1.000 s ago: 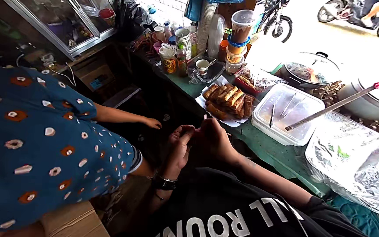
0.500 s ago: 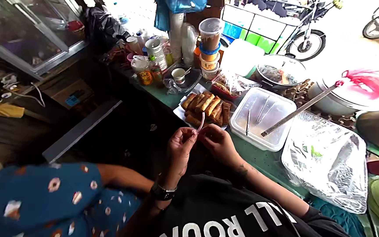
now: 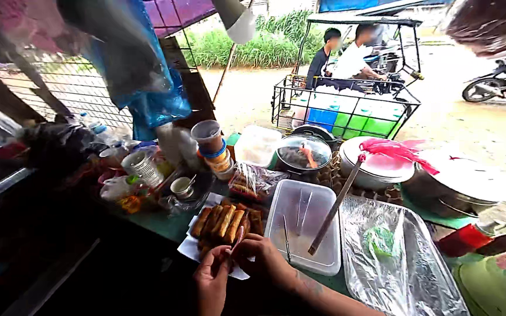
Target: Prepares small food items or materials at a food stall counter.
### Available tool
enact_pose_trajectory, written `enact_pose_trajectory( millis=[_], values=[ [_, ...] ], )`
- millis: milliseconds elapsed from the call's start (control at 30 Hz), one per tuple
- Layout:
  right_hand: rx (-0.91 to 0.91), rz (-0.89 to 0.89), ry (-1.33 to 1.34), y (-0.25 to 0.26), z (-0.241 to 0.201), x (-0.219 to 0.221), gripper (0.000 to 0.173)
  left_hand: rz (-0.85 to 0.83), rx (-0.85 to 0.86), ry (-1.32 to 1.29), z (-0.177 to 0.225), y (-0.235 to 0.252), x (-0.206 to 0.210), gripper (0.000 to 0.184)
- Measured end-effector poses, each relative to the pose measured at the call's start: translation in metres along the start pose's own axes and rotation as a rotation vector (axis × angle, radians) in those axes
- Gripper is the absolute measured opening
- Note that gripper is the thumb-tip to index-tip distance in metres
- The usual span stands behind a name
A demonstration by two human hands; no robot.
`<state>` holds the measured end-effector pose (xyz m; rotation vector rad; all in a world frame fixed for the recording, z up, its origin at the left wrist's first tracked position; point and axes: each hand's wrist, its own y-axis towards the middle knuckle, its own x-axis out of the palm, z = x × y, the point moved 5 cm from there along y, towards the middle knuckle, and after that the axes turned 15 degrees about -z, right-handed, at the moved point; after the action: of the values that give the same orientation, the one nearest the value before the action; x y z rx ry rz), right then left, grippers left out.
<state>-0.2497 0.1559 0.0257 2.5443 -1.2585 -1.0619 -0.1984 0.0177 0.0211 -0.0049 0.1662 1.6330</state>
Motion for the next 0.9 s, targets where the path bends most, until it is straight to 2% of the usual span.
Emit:
enact_pose_trajectory(
  millis=[167, 300, 500, 600, 733, 900],
  values=[
    [0.087, 0.061, -0.028, 0.011, -0.001, 0.0, 0.009, -0.088, 0.083, 0.123, -0.002, 0.024, -0.005, 0.018],
    [0.178, 0.062, 0.009, 0.019, -0.005, 0.004, 0.018, -0.197, 0.1, 0.271, 0.001, 0.036, -0.016, 0.023],
    [0.12, 0.084, -0.161, 0.033, -0.01, 0.02, 0.013, -0.258, 0.216, 0.464, 0.002, 0.047, -0.034, 0.025],
    [0.093, 0.103, -0.167, 0.038, -0.01, 0.028, 0.013, -0.295, 0.189, 0.421, -0.002, 0.05, -0.042, 0.026],
    [0.138, 0.132, -0.039, 0.043, -0.006, 0.034, 0.02, -0.343, 0.113, 0.265, -0.008, 0.053, -0.051, 0.025],
    [0.362, 0.055, 0.259, 0.049, 0.006, 0.037, 0.04, -0.465, 0.044, 0.202, -0.014, 0.056, -0.055, 0.029]
  ],
)
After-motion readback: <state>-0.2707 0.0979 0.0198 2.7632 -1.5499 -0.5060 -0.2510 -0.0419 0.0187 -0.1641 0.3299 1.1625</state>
